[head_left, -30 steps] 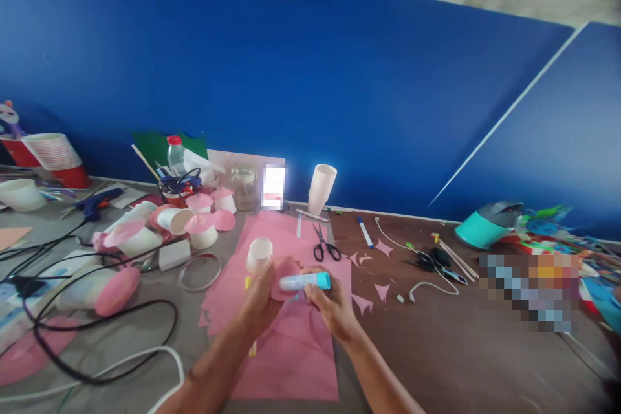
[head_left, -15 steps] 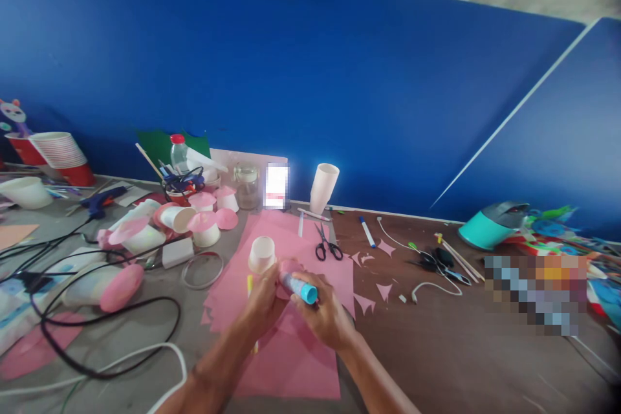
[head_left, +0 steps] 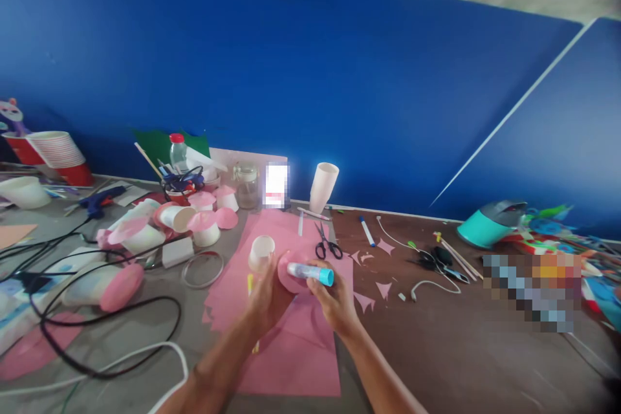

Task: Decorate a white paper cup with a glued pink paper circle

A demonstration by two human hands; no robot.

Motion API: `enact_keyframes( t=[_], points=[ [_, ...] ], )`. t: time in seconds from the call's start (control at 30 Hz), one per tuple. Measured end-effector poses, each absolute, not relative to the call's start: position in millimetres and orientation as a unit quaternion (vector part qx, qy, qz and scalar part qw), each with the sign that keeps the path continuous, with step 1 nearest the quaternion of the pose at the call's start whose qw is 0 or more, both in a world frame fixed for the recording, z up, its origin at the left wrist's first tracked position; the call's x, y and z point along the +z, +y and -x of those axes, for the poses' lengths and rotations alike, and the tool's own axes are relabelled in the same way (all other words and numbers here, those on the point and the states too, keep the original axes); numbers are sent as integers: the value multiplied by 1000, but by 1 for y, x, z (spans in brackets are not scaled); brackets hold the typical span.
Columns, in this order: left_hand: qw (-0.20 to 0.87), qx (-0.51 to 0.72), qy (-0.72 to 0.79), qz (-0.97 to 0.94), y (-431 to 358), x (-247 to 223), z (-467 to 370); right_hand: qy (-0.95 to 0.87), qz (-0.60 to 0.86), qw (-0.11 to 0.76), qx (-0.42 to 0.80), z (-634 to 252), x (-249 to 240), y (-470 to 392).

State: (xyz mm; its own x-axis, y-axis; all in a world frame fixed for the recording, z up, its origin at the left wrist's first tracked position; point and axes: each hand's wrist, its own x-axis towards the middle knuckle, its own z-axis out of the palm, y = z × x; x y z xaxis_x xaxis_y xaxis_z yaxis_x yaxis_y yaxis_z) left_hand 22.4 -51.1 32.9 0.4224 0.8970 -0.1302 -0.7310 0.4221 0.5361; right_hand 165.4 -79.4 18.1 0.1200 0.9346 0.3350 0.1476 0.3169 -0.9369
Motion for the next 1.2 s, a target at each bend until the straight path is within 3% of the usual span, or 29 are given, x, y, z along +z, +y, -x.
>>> enact_keyframes(
  t=[0.23, 0.67, 1.2],
  points=[
    [785, 519, 223, -255, -60, 27, -29, -530, 481, 599, 358, -160, 12, -78],
    [732, 560, 315, -226, -49, 13, -28, -606, 484, 575, 261, -155, 16, -85],
    [699, 517, 346, -353, -54, 13, -27, -572, 495, 588, 287, -157, 11, -81]
  ],
)
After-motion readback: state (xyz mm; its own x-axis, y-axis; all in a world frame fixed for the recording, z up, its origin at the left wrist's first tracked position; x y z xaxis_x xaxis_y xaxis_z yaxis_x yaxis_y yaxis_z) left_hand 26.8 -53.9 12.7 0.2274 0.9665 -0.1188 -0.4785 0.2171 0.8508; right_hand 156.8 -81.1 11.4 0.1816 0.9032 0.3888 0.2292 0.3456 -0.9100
